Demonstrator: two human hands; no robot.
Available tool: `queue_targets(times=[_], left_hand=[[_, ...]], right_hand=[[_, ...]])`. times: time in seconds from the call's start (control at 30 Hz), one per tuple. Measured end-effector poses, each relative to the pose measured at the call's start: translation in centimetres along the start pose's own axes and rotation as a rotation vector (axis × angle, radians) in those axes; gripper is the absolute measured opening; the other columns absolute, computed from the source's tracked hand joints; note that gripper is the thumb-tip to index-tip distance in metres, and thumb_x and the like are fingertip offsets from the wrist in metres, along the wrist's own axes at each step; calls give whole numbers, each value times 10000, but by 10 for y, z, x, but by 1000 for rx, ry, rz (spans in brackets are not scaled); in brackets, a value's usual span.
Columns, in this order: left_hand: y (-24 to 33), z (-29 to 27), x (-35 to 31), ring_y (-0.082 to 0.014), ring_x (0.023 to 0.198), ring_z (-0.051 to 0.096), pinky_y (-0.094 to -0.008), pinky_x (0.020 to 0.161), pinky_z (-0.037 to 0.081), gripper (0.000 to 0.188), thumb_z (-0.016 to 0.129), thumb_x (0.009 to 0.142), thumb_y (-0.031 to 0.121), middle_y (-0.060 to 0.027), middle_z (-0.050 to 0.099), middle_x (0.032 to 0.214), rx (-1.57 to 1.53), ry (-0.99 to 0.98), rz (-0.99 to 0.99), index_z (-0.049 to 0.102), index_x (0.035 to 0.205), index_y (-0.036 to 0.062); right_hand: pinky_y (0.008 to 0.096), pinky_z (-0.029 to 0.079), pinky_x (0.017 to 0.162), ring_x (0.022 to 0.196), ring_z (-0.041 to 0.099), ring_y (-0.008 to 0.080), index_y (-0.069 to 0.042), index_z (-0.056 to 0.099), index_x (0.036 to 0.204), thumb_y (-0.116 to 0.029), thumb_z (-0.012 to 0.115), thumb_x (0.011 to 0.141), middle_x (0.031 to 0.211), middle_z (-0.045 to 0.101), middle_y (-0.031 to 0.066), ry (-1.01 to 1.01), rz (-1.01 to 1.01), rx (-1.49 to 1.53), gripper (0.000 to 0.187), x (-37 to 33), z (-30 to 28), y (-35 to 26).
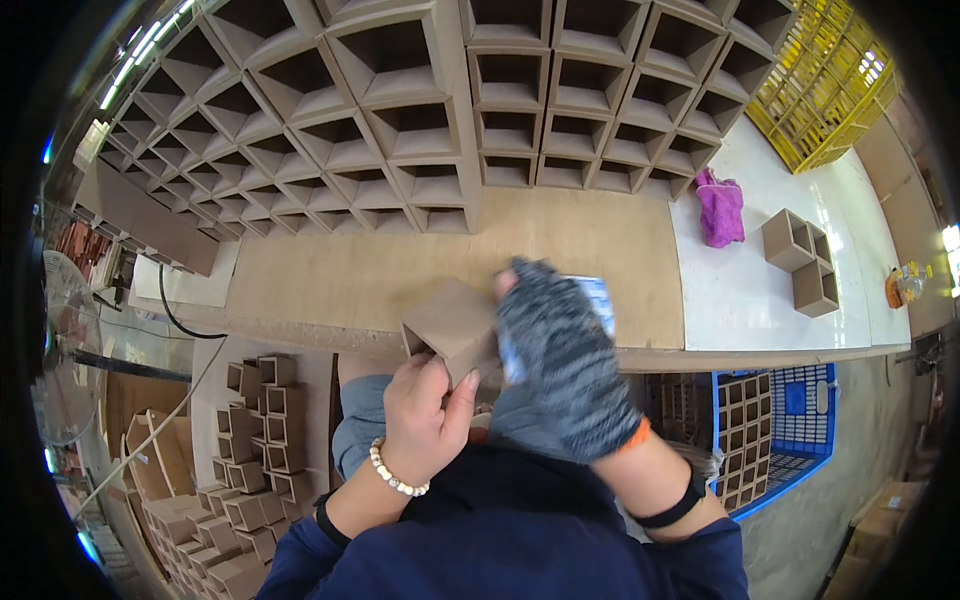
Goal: Sand and organize wooden blocks at a manufacturing workstation.
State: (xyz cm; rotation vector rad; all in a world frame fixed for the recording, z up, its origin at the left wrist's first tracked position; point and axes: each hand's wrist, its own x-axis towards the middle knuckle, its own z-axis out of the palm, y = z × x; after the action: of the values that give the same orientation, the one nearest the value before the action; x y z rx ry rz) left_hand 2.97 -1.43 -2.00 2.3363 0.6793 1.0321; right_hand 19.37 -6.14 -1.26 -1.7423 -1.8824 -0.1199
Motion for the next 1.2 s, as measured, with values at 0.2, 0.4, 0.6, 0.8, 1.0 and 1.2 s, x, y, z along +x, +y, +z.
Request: queue_targets(times=[0.2,0.4,0.6,0.8,1.0,1.2], left_hand=[[0,-3,4,-342,600,525,-399,576,431,156,592,725,25,-140,521,601,-78,46,-120,522,858,-15],[-5,4,4,-314,553,496,-395,511,395,126,588,795,97,-118,493,567,-72,148,-95,500,765,12],[-1,-1,2,-304,554,502,-391,499,397,137,602,780,97,-106,516,590,-127,80,-177,491,750,22],[-3,-1,2,-305,561,507,-392,523,403,125,601,778,85,-110,525,603,-150,132,-67,497,760,18],[-1,-3,1,-321,569,506,-394,534,404,110,599,774,75,-117,522,604,-143,74,-171,508,778,13],[-7,-5,-5,-268,580,541,-354,532,416,152,605,791,100,-116,555,654,-132,20,-133,534,876,-4]], right_hand=[[429,386,935,1073,509,337,24,453,1214,-71,487,847,1146,527,186,37,-54,66,381,14,2,-14],[391,375,956,1107,484,319,4,456,1217,-111,538,799,1175,512,194,-29,-224,-59,442,10,-12,-41],[402,398,925,1059,511,327,25,465,1190,-48,510,808,1127,536,191,76,65,-143,391,17,4,5],[406,379,942,1049,505,352,29,471,1178,-28,491,792,1126,530,203,4,-170,55,391,12,-4,-34],[420,340,980,1139,467,318,27,462,1196,-107,504,774,1183,506,209,65,26,-65,445,8,-1,8],[418,325,980,1103,480,318,15,458,1196,-107,511,760,1141,525,191,-105,59,21,457,27,-6,-18]])
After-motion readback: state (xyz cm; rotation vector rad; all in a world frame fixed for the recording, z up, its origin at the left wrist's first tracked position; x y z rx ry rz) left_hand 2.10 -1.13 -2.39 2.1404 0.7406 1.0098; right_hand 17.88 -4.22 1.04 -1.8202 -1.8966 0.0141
